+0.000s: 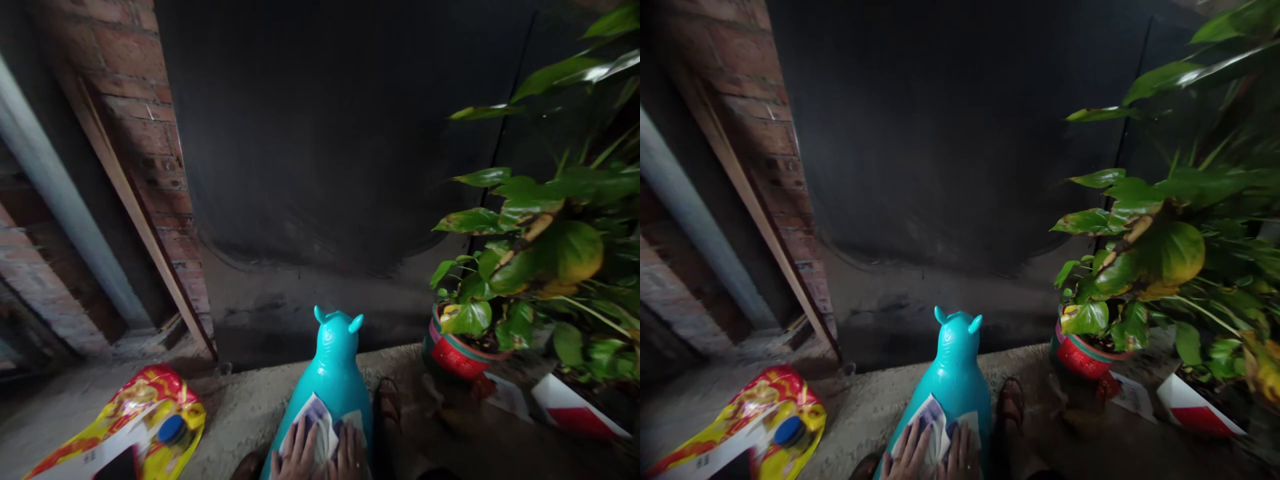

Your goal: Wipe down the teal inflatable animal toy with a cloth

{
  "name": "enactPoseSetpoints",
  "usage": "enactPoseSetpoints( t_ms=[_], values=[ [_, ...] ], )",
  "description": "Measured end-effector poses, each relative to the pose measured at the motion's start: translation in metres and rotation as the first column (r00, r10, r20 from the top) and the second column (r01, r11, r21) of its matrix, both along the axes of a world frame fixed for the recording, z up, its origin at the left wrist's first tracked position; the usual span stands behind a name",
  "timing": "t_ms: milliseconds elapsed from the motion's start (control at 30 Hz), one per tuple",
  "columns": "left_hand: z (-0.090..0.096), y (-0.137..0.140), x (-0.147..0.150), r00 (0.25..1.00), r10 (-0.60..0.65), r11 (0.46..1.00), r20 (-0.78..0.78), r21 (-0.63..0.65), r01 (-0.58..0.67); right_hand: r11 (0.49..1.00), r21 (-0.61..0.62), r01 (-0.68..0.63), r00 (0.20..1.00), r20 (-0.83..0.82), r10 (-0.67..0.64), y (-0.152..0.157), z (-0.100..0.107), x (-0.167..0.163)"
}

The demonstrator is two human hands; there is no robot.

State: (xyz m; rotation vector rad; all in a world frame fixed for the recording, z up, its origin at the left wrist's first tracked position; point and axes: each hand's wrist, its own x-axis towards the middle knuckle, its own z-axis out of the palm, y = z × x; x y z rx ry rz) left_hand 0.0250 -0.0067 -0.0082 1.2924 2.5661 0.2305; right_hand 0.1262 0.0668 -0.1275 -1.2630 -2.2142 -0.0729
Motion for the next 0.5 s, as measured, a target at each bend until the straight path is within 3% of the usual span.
enactPoseSetpoints(
  t_ms=[100, 267, 367, 500],
  values=[
    [0.01, 0.012, -0.012, 0.997, 0.005, 0.998, 0.078, -0.062, 0.0, 0.987, -0.009, -0.162, 0.984, 0.074, 0.162, 0.02, 0.03, -0.016],
    [0.022, 0.046, -0.038, 0.963, 0.168, 0.964, 0.209, -0.24, -0.116, 0.922, -0.136, -0.363, 0.917, 0.125, 0.38, 0.059, 0.085, -0.054],
    [0.016, 0.061, -0.053, 0.947, 0.219, 0.958, 0.234, -0.238, -0.163, 0.884, -0.198, -0.423, 0.888, 0.104, 0.448, 0.073, 0.105, -0.077],
    [-0.003, 0.066, -0.066, 0.949, 0.237, 0.958, 0.207, -0.21, -0.193, 0.869, -0.23, -0.439, 0.875, 0.11, 0.471, 0.078, 0.113, -0.092]
  ],
)
